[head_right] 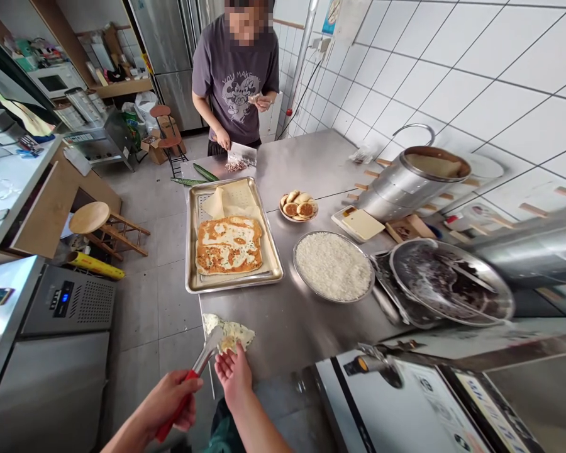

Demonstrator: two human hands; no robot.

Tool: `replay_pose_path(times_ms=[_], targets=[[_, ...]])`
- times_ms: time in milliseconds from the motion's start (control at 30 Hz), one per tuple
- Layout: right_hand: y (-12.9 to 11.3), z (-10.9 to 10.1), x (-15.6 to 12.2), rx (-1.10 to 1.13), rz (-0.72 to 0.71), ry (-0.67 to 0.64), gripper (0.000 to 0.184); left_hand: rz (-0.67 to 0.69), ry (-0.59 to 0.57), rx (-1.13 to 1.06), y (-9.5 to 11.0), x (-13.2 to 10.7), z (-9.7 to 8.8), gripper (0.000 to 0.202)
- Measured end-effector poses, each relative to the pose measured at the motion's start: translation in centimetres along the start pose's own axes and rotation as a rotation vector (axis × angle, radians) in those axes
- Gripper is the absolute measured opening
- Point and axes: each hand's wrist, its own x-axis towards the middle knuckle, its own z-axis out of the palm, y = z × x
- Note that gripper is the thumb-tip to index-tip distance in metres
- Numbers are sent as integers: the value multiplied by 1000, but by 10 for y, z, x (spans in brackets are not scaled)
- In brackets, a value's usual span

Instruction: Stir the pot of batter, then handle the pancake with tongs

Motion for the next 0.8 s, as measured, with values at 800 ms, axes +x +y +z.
replay_pose_path(times_ms=[800], targets=[[-21,32,-80,-140,-76,58,15,133,-33,-249,-92,-42,6,39]])
